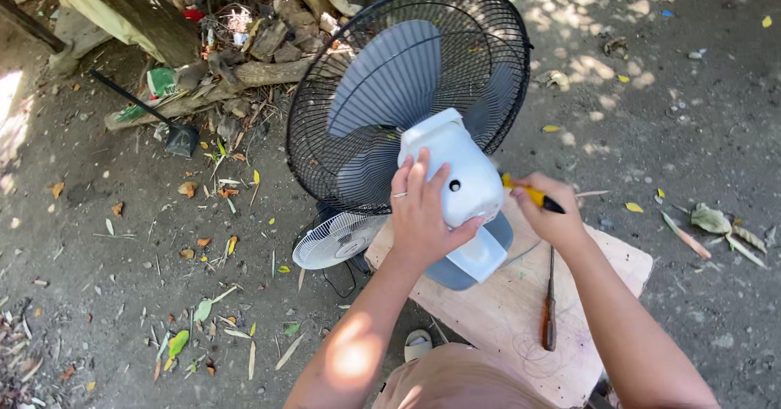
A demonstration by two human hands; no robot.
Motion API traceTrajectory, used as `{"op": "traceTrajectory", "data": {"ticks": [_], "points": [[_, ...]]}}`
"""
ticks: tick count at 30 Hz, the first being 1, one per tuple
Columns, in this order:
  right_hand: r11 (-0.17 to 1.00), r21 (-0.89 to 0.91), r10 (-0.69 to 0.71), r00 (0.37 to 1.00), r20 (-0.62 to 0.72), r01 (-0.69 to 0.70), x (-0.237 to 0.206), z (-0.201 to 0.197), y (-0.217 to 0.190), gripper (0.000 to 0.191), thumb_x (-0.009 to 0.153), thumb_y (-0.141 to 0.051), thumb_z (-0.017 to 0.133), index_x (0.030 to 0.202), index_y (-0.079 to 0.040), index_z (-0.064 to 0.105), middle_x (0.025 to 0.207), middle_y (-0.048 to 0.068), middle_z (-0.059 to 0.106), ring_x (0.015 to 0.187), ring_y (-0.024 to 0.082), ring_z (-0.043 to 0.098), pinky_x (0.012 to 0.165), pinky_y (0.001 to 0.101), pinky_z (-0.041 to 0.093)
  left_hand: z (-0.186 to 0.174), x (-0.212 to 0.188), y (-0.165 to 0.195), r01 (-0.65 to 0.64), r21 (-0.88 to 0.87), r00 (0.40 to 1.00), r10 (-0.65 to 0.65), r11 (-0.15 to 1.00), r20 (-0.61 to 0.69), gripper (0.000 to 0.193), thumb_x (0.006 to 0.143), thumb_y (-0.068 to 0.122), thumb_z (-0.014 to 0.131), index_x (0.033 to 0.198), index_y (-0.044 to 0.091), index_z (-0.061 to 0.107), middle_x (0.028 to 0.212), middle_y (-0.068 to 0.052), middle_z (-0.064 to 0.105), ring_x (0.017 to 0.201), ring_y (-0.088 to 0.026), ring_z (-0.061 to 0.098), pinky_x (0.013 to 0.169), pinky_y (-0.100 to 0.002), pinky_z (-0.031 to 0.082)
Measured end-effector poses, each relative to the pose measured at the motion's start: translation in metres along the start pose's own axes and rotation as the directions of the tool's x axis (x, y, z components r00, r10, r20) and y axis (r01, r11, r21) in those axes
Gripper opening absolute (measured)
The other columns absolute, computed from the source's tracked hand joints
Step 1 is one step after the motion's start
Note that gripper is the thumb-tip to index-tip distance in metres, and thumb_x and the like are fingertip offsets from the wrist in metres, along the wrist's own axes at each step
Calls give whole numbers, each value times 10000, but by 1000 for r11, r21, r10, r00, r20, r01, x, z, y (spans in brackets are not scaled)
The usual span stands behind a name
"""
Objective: The person services electric fans on a wooden board on the ground. They insert a long metal rod into the rear vents of a white fan housing, brush the housing with a brush, reposition the fans, work the rod into the vents of a black fan, and remove and reattach the front guard and blades of the black fan.
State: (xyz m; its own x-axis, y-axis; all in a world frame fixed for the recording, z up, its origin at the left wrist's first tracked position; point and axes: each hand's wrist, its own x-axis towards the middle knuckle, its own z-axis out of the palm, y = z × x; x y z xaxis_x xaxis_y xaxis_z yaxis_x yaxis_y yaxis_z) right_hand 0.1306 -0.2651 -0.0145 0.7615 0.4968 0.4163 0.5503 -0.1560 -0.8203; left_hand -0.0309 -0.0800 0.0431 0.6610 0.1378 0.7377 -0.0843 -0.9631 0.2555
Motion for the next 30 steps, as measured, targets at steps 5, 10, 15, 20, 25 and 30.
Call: {"op": "traceTrajectory", "data": {"ticks": [5, 10, 15, 20, 25, 30], "points": [[969, 1, -235, 923, -306, 247, -3, 11, 5, 185, 1039, -44, 644, 1220, -3, 640, 1103, 182, 719, 937, 252, 714, 835, 325, 551, -5, -6, -3, -36, -5, 999, 36, 999, 5, 897, 779, 573, 810, 1394, 12, 478, 1528, -304, 405, 1363, -518, 425, 1152, -635, 358], [970, -128, -208, 978, 6, 207, -14, 29, -2, 159, 911, -66, 689, 1069, -49, 682, 921, 157, 706, 825, 313, 719, 731, 373, 555, -2, -4, -4, -21, 27, 1000, 20, 999, 19, 899, 790, 564, 810, 1415, 19, 463, 1533, -298, 401, 1364, -528, 418, 1145, -627, 359], [954, -51, -299, 927, -225, 296, -8, 28, -2, 192, 959, -48, 672, 1149, -35, 655, 955, 131, 747, 814, 273, 719, 738, 368, 553, -9, -3, 0, -47, 16, 999, 47, 999, 24, 923, 770, 553, 829, 1416, 13, 450, 1541, -300, 387, 1379, -523, 414, 1162, -627, 334], [993, -59, -93, 974, 207, 107, -1, 30, -5, 221, 851, -71, 703, 1072, -81, 716, 793, 119, 722, 688, 272, 712, 633, 368, 550, -11, -1, -6, -32, 17, 998, 31, 999, 53, 914, 755, 529, 830, 1407, 4, 464, 1541, -317, 392, 1380, -519, 408, 1159, -619, 337], [953, -82, -299, 951, -82, 292, -8, 33, -10, 159, 963, -70, 666, 1120, -54, 645, 892, 125, 725, 749, 308, 715, 674, 383, 535, -8, -5, -2, -47, 26, 998, 46, 999, 35, 912, 761, 528, 840, 1397, -3, 460, 1529, -318, 389, 1380, -518, 399, 1155, -622, 335], [998, 57, -34, 960, 278, 19, -31, 42, -14, 311, 879, -58, 672, 1188, -87, 675, 769, 143, 697, 670, 282, 713, 633, 360, 535, -11, -3, 2, -15, 28, 998, 13, 999, 65, 949, 739, 553, 851, 1409, 0, 471, 1531, -309, 384, 1354, -519, 402, 1141, -614, 347]]}}
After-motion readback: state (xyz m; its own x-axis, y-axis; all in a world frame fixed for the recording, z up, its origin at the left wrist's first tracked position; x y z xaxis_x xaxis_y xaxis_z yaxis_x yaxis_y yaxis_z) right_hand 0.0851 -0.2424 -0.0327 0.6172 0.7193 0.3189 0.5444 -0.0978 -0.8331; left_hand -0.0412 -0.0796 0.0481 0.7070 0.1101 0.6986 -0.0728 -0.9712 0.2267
